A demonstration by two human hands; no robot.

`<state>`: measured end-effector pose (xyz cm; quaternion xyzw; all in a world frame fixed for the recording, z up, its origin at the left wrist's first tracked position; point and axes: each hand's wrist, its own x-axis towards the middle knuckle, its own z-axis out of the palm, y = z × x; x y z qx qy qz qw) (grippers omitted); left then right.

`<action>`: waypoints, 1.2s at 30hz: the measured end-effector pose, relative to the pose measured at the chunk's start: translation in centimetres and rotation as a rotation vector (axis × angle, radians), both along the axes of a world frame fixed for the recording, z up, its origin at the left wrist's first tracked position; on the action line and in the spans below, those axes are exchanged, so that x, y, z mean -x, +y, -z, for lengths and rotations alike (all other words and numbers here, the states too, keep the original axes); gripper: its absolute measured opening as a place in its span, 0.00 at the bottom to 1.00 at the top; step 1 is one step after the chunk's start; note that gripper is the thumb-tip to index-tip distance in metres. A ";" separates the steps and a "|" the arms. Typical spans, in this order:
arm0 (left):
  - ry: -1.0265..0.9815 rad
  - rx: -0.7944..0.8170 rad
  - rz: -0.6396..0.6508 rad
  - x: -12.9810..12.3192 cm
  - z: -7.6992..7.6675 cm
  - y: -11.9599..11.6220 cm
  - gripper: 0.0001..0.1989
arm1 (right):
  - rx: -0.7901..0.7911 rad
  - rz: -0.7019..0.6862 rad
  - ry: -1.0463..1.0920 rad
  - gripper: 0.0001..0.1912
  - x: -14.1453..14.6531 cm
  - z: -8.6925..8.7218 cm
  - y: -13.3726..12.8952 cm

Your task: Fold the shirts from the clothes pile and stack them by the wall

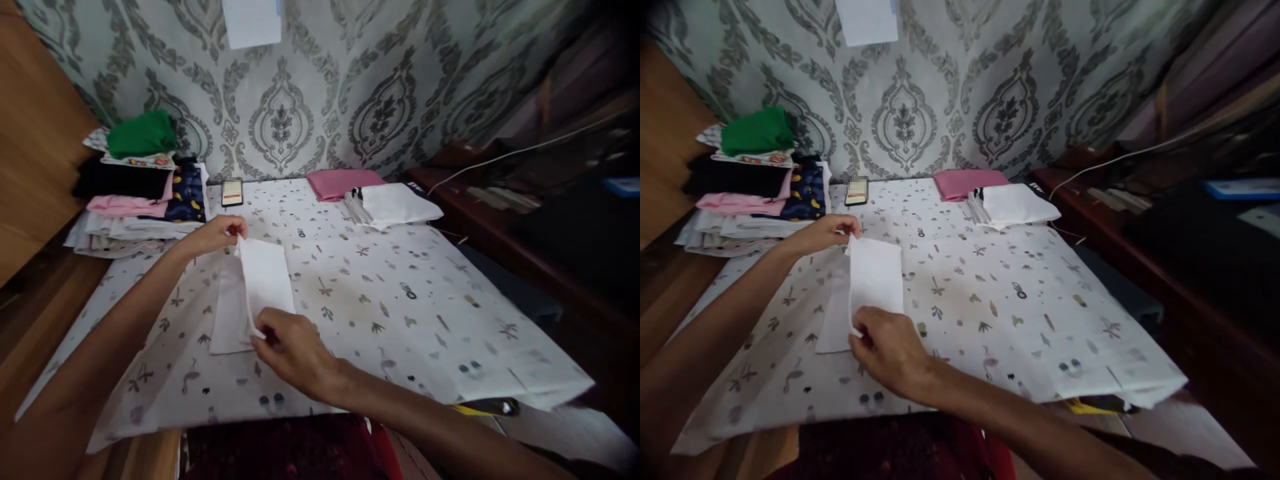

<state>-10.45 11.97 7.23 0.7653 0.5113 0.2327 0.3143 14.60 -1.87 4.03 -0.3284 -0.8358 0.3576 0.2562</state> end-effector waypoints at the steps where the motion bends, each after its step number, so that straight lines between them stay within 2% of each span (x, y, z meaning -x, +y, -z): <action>1: -0.013 0.024 -0.051 1.2 0.8 -0.7 0.07 | -0.031 -0.056 -0.069 0.05 1.4 0.2 0.0; 5: -0.070 0.075 -0.185 3.7 4.3 -2.3 0.07 | -0.192 -0.209 -0.357 0.03 4.9 0.7 -0.1; 8: -0.102 0.043 -0.218 4.2 5.7 -2.6 0.07 | -0.243 -0.240 -0.465 0.04 5.8 0.4 -0.2; 11: -0.061 0.018 -0.195 4.4 5.9 -2.6 0.07 | -0.258 -0.234 -0.505 0.05 6.2 -0.1 -0.5; 13: 0.053 -0.027 -0.172 4.4 5.6 -2.9 0.08 | -0.280 -0.270 -0.525 0.05 6.3 -0.3 -0.9; 17: 0.349 -0.279 -0.158 3.1 4.6 -4.0 0.16 | -0.290 -0.400 -0.389 0.08 5.6 -0.1 -1.4; 18: 0.385 -0.323 -0.146 2.5 4.4 -4.1 0.18 | -0.275 -0.375 -0.321 0.09 5.1 0.1 -1.3; 20: 0.409 -0.347 -0.111 1.3 4.1 -4.1 0.18 | -0.236 -0.205 -0.190 0.10 3.6 0.6 -0.7; 23: 0.422 -0.261 -0.055 -0.1 4.0 -3.1 0.16 | -0.204 0.155 -0.110 0.12 0.8 1.8 0.9; 25: 0.451 -0.160 -0.035 -0.6 4.1 -2.1 0.15 | -0.212 0.299 -0.149 0.15 -0.7 2.8 1.8; 29: 0.462 0.029 -0.013 -0.9 4.0 -0.7 0.13 | -0.224 0.321 -0.301 0.19 -1.3 3.9 2.1; 32: 0.418 0.088 0.049 -0.8 3.6 -0.5 0.13 | -0.196 0.291 -0.361 0.15 -0.1 3.5 1.9; 34: 0.346 0.112 0.048 -0.5 3.1 -0.9 0.14 | -0.130 0.267 -0.312 0.10 0.5 3.1 2.1; 36: 0.221 0.169 0.017 -0.3 2.2 -1.7 0.15 | 0.002 0.241 -0.186 0.08 0.4 2.9 2.4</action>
